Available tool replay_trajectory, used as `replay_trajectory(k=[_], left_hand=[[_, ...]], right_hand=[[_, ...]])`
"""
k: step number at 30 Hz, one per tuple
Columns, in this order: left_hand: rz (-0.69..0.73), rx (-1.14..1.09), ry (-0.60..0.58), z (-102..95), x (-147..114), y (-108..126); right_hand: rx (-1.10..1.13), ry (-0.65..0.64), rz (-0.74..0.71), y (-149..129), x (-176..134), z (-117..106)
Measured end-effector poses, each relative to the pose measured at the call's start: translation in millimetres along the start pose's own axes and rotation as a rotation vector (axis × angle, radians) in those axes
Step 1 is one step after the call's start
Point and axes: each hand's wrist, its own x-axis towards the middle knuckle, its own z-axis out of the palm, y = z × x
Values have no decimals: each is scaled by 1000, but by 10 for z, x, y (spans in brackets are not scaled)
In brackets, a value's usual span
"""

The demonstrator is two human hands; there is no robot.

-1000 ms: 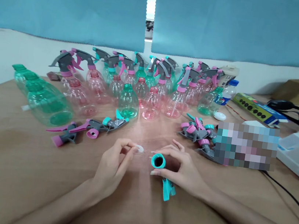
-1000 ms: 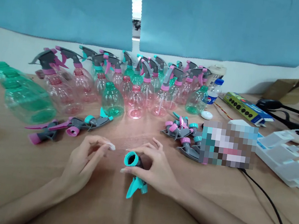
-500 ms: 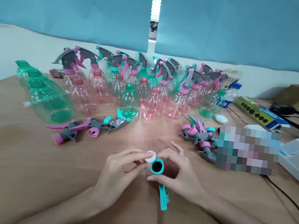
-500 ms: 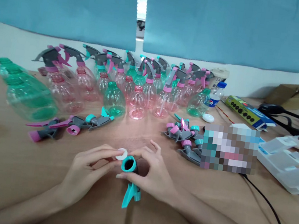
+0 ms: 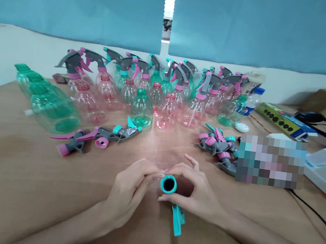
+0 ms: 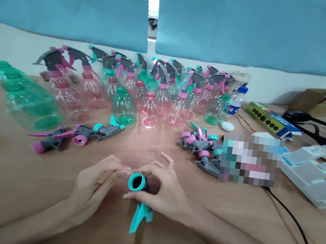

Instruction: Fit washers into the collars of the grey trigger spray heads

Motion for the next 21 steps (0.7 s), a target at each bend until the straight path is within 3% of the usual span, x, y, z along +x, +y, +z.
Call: replay_trajectory(k=[6, 12, 17, 21], left_hand=[[156, 66, -17, -11, 32, 0], [199, 54, -50, 14, 25, -18], [168, 36, -11, 25, 10, -38], [48, 7, 101, 18, 2, -41]], right_hand=[[15, 33, -12, 9, -17, 32], [19, 39, -23, 47, -32, 56], [23, 33, 13, 43, -30, 48], [64, 1, 21, 30, -30, 34]])
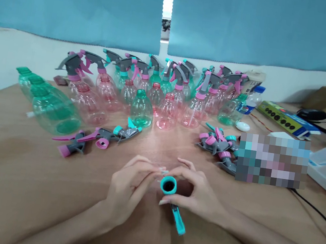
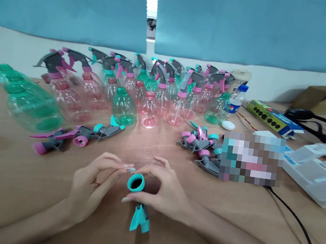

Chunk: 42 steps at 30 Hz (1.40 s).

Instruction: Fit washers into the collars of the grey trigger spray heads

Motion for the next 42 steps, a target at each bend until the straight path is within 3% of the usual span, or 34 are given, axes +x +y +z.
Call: replay_trajectory(k=[7, 13, 23, 30, 32, 34, 37, 39, 42], left_hand=[[67, -43, -109, 25, -9, 36], [103, -57, -136, 26, -1, 43], [121, 33, -72, -3, 29, 37], [22, 67, 6, -7, 8, -10], [-7, 108, 2, -18, 12, -32], [-15, 128, 9, -26, 19, -54], [-2, 125, 11, -26, 28, -71], [13, 121, 6, -23, 29, -67], [21, 123, 0, -22, 27, -52]], right_hand=[[11, 13, -38, 27, -4, 4], [51, 27, -48, 48, 1, 7], [78, 17, -51, 50, 17, -36], [64, 22, 113, 102, 77, -150], [55, 91, 138, 112, 105, -217], [-10, 242, 144, 125, 129, -305], [-291, 461, 78, 165, 153, -431], [-483, 462, 32, 196, 160, -475], [-604, 343, 29, 210, 155, -464]])
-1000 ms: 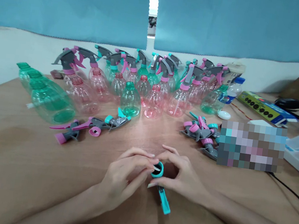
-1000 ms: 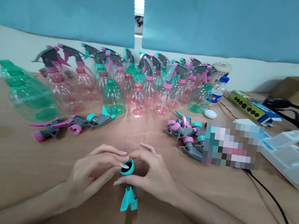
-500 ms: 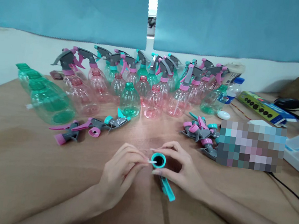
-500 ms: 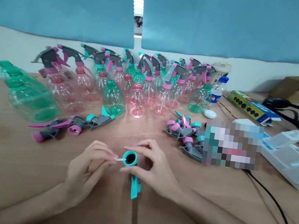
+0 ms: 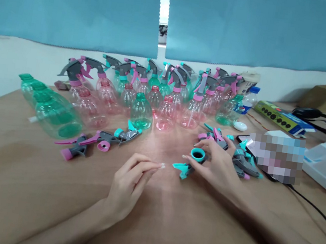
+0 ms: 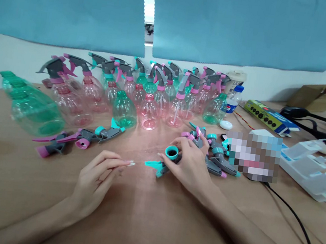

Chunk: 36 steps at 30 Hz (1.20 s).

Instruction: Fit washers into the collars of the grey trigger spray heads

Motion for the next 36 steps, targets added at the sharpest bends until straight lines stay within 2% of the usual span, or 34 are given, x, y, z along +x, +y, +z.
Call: replay_trajectory(k=[3, 7, 11, 14, 17, 20, 25, 28, 31, 33, 36], left_hand=[[-9, -10, 3, -7, -6, -4], [-18, -21, -2, -20, -15, -36], [-28, 51, 20, -29, -12, -40], [-123, 38, 8, -30, -7, -11], [-218, -40, -50, -29, -1, 29], [-238, -98, -102, -19, 5, 64], [-336, -196, -118, 46, -3, 84], [-419, -257, -108, 86, -12, 77], [-363, -281, -107, 85, -17, 62], [-309, -289, -66, 66, -20, 50], [-320, -297, -18, 43, -22, 36]], right_hand=[[40, -137, 73, -47, -31, 25], [377, -365, 312, -83, -54, 53], [628, -447, 482, -108, -55, 41], [782, -490, 515, -162, -64, 6], [918, -511, 509, -222, -82, -7], [953, -490, 446, -269, -110, 17], [727, -412, 139, -360, -174, 68], [639, -429, 63, -415, -202, 98], [587, -414, 28, -433, -219, 130], [577, -392, 29, -422, -225, 144], [574, -360, 69, -391, -226, 151]])
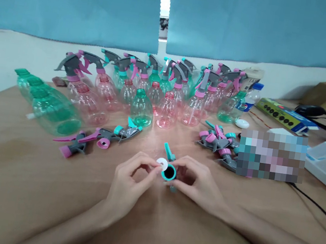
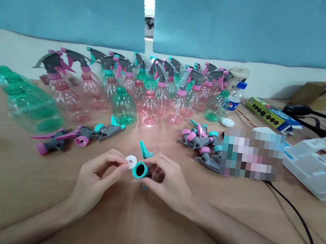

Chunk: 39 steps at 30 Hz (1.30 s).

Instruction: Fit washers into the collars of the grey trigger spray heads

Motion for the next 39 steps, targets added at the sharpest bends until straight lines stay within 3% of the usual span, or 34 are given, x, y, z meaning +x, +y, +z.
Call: replay_trajectory(k=[6, 12, 17, 22, 39], left_hand=[[-22, 49, -66, 29, -16, 43], [198, 226, -88, 28, -16, 73], [334, 305, -75, -22, -12, 62], [562, 323, -194, -38, 5, 53], [555, 460, -228, -29, -10, 99]], right_hand=[[-37, 43, 17, 16, -23, 4], [-70, 3, -51, -11, -49, 33], [-27, 23, -10, -7, -49, 22], [-15, -1, -7, 13, -58, 19], [-36, 68, -68, 24, -73, -7]])
